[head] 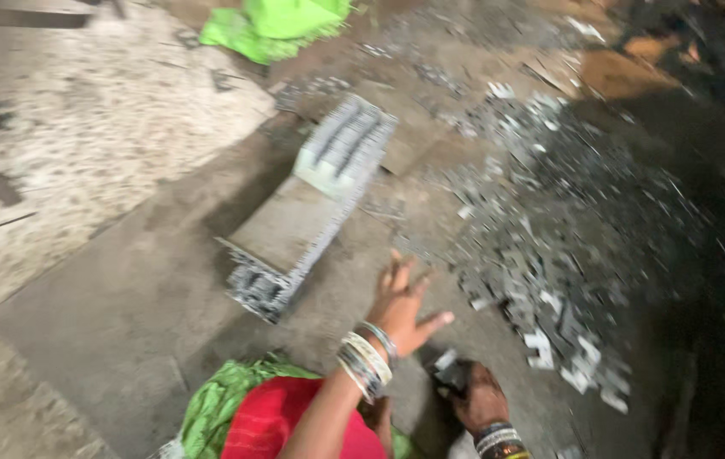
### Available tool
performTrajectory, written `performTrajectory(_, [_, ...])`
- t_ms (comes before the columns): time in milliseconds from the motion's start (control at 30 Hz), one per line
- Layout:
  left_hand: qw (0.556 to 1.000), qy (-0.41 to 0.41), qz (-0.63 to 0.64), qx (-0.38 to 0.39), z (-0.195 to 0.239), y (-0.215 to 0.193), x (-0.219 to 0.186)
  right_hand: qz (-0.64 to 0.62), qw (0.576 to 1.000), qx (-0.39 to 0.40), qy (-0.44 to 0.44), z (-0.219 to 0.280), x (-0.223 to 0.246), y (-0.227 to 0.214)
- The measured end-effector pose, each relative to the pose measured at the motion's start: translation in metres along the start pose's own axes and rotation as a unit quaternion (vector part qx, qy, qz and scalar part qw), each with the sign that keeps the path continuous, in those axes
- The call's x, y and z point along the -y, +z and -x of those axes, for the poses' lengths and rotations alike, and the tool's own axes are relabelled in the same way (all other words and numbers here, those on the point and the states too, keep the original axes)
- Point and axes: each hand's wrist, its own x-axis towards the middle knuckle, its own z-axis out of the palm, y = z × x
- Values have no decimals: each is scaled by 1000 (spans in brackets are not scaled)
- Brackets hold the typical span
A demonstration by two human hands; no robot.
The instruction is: The person sorts and stacks small metal plates by picking them from a pile on the floor and placing them onto a growing stack.
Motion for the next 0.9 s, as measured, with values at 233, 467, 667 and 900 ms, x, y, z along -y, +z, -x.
performTrajectory(233, [948,-221,-113,-201,0,-169,42,-82,974,103,183,-93,-1,30])
performTrajectory(467, [914,-341,-82,-205,9,-183,54,-456,888,32,-48,-192,199,-47])
performTrajectory(667, [927,-327,-53,-178,16,-178,66,-58,969,-35,-237,-179,391,-104])
performTrajectory(900, [928,-334,-50,-156,17,-180,66,93,945,-28,-313,-189,403,-84])
